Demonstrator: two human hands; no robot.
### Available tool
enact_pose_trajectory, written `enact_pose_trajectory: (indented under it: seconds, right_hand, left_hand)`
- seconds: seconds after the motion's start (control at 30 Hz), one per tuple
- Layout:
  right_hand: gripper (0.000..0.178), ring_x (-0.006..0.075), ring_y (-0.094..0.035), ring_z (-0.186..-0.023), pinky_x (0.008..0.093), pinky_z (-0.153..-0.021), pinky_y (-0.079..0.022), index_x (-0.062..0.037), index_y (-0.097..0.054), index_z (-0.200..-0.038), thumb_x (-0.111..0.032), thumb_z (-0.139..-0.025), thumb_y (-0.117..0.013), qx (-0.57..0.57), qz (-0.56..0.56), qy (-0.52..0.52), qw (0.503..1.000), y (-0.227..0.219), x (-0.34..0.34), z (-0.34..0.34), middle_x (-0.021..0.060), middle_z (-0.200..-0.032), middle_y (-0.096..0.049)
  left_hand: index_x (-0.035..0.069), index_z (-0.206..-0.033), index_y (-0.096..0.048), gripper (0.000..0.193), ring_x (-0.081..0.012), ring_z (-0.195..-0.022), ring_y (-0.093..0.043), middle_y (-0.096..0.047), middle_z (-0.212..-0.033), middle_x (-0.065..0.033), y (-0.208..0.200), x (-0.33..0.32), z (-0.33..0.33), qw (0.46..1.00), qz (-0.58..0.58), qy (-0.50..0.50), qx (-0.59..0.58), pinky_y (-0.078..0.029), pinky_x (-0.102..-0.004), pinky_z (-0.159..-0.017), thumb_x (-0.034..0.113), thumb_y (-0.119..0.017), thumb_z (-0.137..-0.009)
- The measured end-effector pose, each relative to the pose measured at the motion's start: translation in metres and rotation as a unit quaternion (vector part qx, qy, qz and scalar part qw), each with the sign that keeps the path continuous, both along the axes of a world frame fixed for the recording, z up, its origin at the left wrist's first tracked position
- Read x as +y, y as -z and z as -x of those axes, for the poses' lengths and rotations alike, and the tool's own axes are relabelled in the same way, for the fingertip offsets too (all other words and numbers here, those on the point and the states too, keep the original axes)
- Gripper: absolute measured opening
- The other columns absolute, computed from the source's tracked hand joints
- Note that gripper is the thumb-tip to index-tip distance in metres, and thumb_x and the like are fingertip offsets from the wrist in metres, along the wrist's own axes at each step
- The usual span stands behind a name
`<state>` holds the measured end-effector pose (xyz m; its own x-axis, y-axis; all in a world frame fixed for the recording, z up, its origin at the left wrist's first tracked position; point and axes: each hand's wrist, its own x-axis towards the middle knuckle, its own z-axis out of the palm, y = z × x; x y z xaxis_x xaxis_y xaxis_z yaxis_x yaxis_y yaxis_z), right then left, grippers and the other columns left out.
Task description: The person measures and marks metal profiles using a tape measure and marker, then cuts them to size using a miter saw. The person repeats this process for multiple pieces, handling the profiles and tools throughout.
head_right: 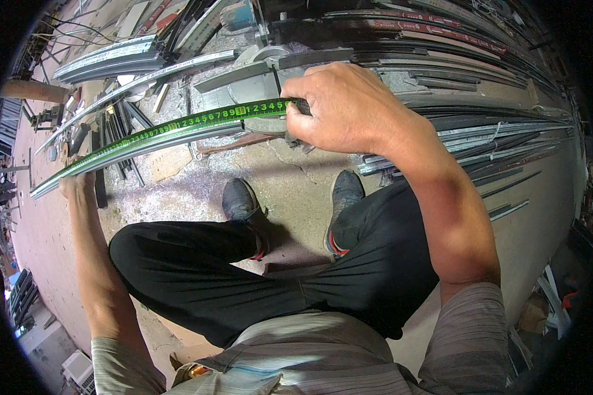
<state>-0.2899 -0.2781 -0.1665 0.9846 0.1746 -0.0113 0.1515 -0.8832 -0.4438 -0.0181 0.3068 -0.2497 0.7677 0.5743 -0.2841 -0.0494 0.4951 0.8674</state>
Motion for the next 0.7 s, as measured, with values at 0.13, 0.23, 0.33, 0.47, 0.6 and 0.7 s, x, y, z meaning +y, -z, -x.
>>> enact_pose_trajectory:
  seconds: [0.13, 0.23, 0.33, 0.47, 0.6, 0.7]
  right_hand:
    - [0.029, 0.0427, -0.073, -0.085, 0.0530, -0.080, -0.059, -0.0021, -0.079, -0.100, -0.025, -0.092, -0.064, -0.009, 0.002, 0.000, 1.000, 0.000, 0.000, 0.000, 0.0219, -0.089, -0.074]
    - [0.029, 0.0430, -0.073, -0.085, 0.0530, -0.080, -0.059, -0.0022, -0.079, -0.101, -0.025, -0.091, -0.065, -0.009, 0.000, 0.003, 1.000, 0.000, -0.001, 0.001, 0.0219, -0.089, -0.074]
    - [0.029, 0.0427, -0.073, -0.085, 0.0530, -0.080, -0.059, -0.0026, -0.079, -0.101, -0.025, -0.091, -0.065, -0.016, 0.000, 0.000, 1.000, 0.002, 0.000, 0.001, 0.0216, -0.089, -0.074]
    - [0.028, 0.0389, -0.071, -0.084, 0.0499, -0.075, -0.056, -0.0043, -0.079, -0.107, -0.022, -0.090, -0.067, -0.018, 0.009, -0.005, 1.000, 0.005, -0.002, 0.001, 0.0182, -0.088, -0.073]
    - [0.028, 0.0368, -0.071, -0.084, 0.0484, -0.073, -0.055, -0.0049, -0.079, -0.110, -0.020, -0.090, -0.068, -0.008, 0.022, -0.004, 1.000, 0.006, -0.003, 0.002, 0.0164, -0.088, -0.072]
    - [0.027, 0.0363, -0.071, -0.084, 0.0481, -0.073, -0.055, -0.0049, -0.079, -0.110, -0.020, -0.090, -0.068, -0.013, 0.018, -0.007, 1.000, 0.004, 0.000, 0.000, 0.0161, -0.089, -0.073]
  left_hand:
    - [-0.004, -0.159, -0.052, 0.061, -0.0184, -0.076, -0.052, -0.049, -0.084, -0.0061, 0.006, 0.009, 0.004, 0.997, 0.036, 0.066, -0.028, -0.052, -0.0353, -0.074, 0.027, -0.023, -0.114]
    - [-0.005, -0.159, -0.051, 0.061, -0.0182, -0.075, -0.051, -0.049, -0.083, -0.0049, -0.003, -0.019, 0.017, 0.998, 0.030, 0.050, -0.017, -0.050, -0.0341, -0.073, 0.027, -0.023, -0.114]
    - [-0.004, -0.162, -0.047, 0.062, -0.0174, -0.074, -0.050, -0.052, -0.085, -0.0049, -0.010, -0.031, 0.022, 0.999, 0.021, 0.038, -0.013, -0.049, -0.0329, -0.073, 0.027, -0.023, -0.114]
    - [-0.003, -0.163, -0.046, 0.062, -0.0161, -0.076, -0.054, -0.066, -0.099, -0.0104, 0.006, -0.015, 0.033, 0.969, 0.107, 0.168, -0.145, -0.052, -0.0326, -0.074, 0.030, -0.024, -0.115]
    - [-0.011, -0.138, -0.053, 0.062, -0.0263, -0.073, -0.052, -0.051, -0.083, -0.0129, 0.011, -0.001, 0.007, 0.989, 0.060, 0.120, -0.069, -0.053, -0.0485, -0.073, 0.041, -0.026, -0.117]
    - [-0.011, -0.142, -0.052, 0.068, -0.0283, -0.074, -0.051, -0.048, -0.080, -0.0128, 0.021, 0.046, -0.015, 0.994, 0.031, 0.096, -0.039, -0.053, -0.0515, -0.076, 0.046, -0.024, -0.117]
